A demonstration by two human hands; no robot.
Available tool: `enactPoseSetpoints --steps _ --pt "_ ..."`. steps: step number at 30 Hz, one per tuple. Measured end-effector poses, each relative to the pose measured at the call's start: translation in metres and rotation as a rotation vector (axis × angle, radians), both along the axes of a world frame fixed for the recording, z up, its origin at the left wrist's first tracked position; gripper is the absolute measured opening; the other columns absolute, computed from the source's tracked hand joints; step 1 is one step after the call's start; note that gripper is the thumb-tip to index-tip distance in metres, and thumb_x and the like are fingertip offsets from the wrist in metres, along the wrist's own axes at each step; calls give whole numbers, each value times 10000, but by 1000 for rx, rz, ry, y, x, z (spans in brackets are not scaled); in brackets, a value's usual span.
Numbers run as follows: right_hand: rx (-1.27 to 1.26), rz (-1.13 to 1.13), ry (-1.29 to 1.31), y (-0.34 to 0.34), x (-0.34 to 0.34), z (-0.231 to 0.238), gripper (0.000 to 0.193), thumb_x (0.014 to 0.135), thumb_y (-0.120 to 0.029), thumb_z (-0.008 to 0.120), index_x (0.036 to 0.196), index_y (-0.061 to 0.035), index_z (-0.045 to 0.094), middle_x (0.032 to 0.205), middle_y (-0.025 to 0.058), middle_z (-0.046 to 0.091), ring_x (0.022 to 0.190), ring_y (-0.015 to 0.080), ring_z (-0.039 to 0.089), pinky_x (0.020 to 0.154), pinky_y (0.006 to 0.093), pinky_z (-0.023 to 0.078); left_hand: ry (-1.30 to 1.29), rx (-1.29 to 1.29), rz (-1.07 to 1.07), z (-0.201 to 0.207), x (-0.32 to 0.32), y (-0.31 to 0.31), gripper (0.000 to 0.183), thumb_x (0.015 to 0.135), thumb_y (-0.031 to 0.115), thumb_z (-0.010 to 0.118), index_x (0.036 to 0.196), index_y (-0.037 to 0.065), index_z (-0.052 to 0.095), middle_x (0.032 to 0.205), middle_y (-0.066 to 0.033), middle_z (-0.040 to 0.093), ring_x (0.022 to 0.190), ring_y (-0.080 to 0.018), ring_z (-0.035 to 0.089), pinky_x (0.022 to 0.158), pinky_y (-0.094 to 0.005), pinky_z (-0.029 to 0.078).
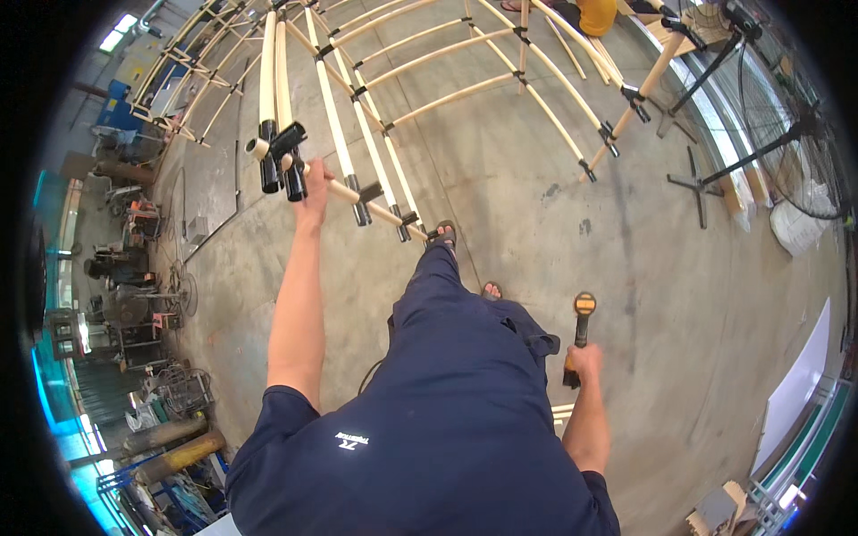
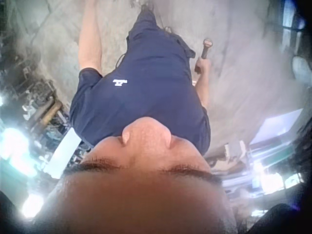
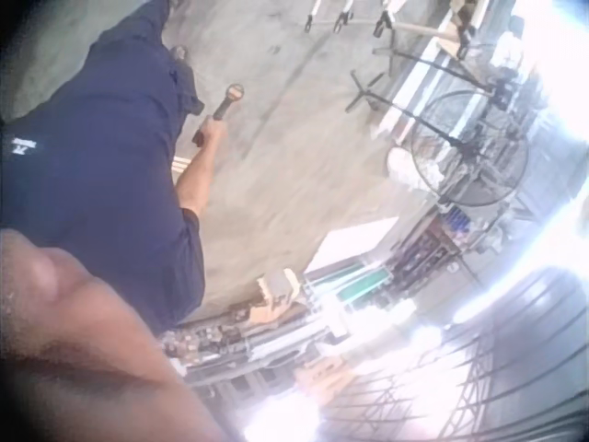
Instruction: The person assembles a large frame structure by inserting poles into connectors and securing them using a power drill.
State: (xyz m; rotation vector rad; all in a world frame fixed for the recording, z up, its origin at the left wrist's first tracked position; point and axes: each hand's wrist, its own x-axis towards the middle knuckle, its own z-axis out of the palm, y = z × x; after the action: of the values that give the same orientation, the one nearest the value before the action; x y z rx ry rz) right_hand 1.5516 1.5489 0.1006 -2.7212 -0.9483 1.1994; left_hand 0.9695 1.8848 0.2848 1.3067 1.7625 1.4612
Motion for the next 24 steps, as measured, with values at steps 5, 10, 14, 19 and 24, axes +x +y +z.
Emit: enactPoseSetpoints --steps 5,10,14,19,24 --pt "-103 40 58 3 2 -9 316 715 -253 723 864 24 745 888 215 741 862 340 736 779 443 567 -7 -42 38 0 4 -2 291 959 297 634 831 36 617 718 -43 624 686 -155 589 690 -346 498" --pt "-239 147 17 9 -5 -40 301 704 -249 743 851 13 757 876 198 746 866 333 738 788 434 570 -11 -16 11 2 10 -13 282 994 301 622 884 43 592 724 -30 598 704 -125 571 680 -327 485" --pt "-251 259 9 54 -27 6 329 694 -253 762 884 15 755 900 205 745 902 337 734 797 434 567 -36 16 -13 17 5 -3 218 1010 236 589 899 48 575 701 -15 575 688 -110 560 662 -306 478" --pt "-380 435 -93 88 -41 -17 337 699 -263 760 899 8 747 911 210 740 933 339 726 811 427 565 -116 -14 -82 -13 -1 -12 272 999 167 566 754 49 560 704 -27 585 715 -131 574 734 -325 489" --pt "-235 363 -126 105 -85 48 300 713 -250 735 896 -13 747 928 217 735 961 351 715 822 433 564 -108 -26 -100 33 1 -8 257 998 151 564 760 54 574 696 -17 576 692 -112 562 681 -311 480"
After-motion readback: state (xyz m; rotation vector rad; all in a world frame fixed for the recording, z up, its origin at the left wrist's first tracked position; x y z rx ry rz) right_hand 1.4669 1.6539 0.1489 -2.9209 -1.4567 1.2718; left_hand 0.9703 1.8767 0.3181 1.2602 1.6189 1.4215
